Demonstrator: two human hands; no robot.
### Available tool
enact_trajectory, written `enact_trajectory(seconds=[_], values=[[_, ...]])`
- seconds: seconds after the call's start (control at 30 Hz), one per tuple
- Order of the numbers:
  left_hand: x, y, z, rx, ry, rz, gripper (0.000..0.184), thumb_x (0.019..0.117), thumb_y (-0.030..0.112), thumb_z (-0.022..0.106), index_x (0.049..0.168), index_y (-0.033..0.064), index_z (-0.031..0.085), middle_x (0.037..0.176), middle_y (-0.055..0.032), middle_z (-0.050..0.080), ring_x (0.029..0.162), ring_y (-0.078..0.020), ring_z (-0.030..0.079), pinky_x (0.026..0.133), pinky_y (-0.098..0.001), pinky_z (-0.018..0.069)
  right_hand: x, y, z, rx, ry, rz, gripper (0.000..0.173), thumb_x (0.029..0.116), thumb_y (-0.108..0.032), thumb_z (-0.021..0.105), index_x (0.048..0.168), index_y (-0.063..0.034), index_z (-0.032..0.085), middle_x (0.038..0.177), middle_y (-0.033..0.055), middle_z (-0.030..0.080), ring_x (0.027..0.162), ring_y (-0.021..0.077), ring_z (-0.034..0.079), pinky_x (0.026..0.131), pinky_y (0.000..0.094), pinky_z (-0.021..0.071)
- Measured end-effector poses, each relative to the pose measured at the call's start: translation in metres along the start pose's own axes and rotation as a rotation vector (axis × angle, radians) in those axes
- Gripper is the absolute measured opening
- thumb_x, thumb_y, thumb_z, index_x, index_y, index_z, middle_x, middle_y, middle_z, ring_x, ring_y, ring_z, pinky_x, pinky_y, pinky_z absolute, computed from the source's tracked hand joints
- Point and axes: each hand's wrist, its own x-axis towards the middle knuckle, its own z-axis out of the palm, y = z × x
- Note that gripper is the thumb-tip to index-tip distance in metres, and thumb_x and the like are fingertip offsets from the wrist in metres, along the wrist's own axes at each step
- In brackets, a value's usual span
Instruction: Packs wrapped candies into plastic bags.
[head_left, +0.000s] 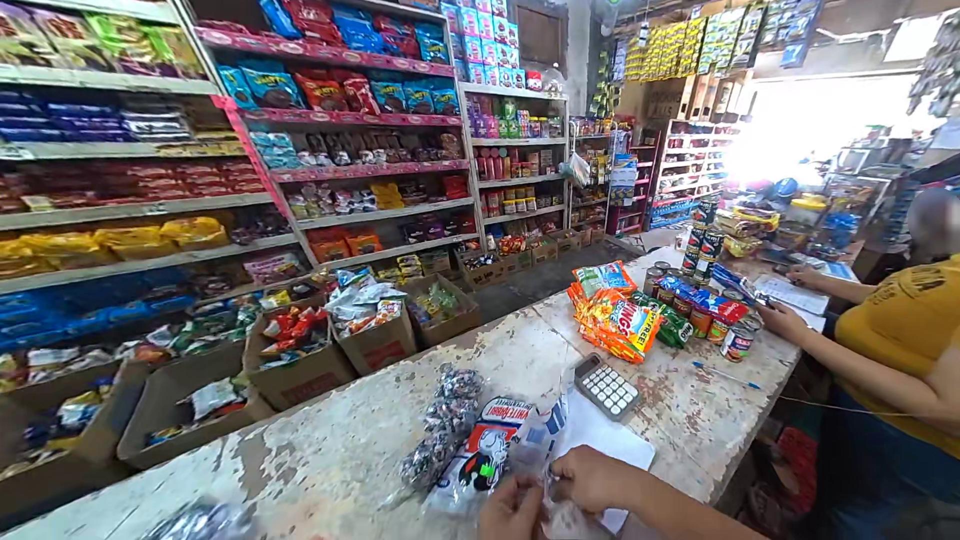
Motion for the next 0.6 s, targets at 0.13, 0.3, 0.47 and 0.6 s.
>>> enact_trajectory(seconds=[0.13, 0.3, 0.47, 0.6], values=[[0.018, -0.014, -0.023, -0.115, 0.023, -0.036, 0.019, 0.1037, 0.011, 0.053, 0.111, -0.0034, 0.065, 0.069, -0.005, 0.063, 0.051, -0.013, 0.06, 0.05, -0.0313, 0.0554, 0.009, -0.03, 0.02, -0.307, -0.032, 0.051, 0.025, 0.0985, -0.02, 0.063, 0.106, 0.002, 0.07, 0.105, 0.0274, 0.07, 0.102, 0.0494, 0.067, 0.084, 0.074, 0.0492], [0.021, -0.028, -0.04, -0.144, -0.048, -0.228, 0.022, 0.1072, 0.017, 0.049, 0.116, 0.0007, 0.061, 0.062, -0.0009, 0.053, 0.047, -0.0097, 0.052, 0.046, -0.0267, 0.0495, 0.036, -0.011, -0.035, -0.165, 0.086, -0.125, 0.023, 0.0972, -0.031, 0.068, 0.103, -0.0118, 0.079, 0.089, 0.0076, 0.075, 0.074, 0.0229, 0.072, 0.073, 0.05, 0.0607], [0.029, -0.042, -0.037, -0.103, -0.252, -0.355, 0.024, 0.1074, 0.025, 0.051, 0.116, 0.005, 0.062, 0.063, -0.0007, 0.055, 0.049, -0.0098, 0.054, 0.049, -0.0256, 0.0501, 0.099, 0.021, -0.04, -0.345, 0.117, -0.028, 0.034, 0.0892, -0.036, 0.073, 0.113, -0.0127, 0.075, 0.114, 0.0137, 0.072, 0.109, 0.0342, 0.067, 0.097, 0.0608, 0.0507], [0.032, -0.045, -0.037, -0.136, -0.22, -0.373, 0.026, 0.1076, 0.026, 0.051, 0.12, 0.0045, 0.06, 0.063, -0.0016, 0.055, 0.05, -0.011, 0.055, 0.051, -0.027, 0.0517, 0.134, 0.025, 0.02, -0.443, 0.126, -0.011, 0.054, 0.08, -0.049, 0.075, 0.104, -0.0008, 0.072, 0.115, 0.0236, 0.069, 0.113, 0.0438, 0.064, 0.094, 0.0674, 0.0494]])
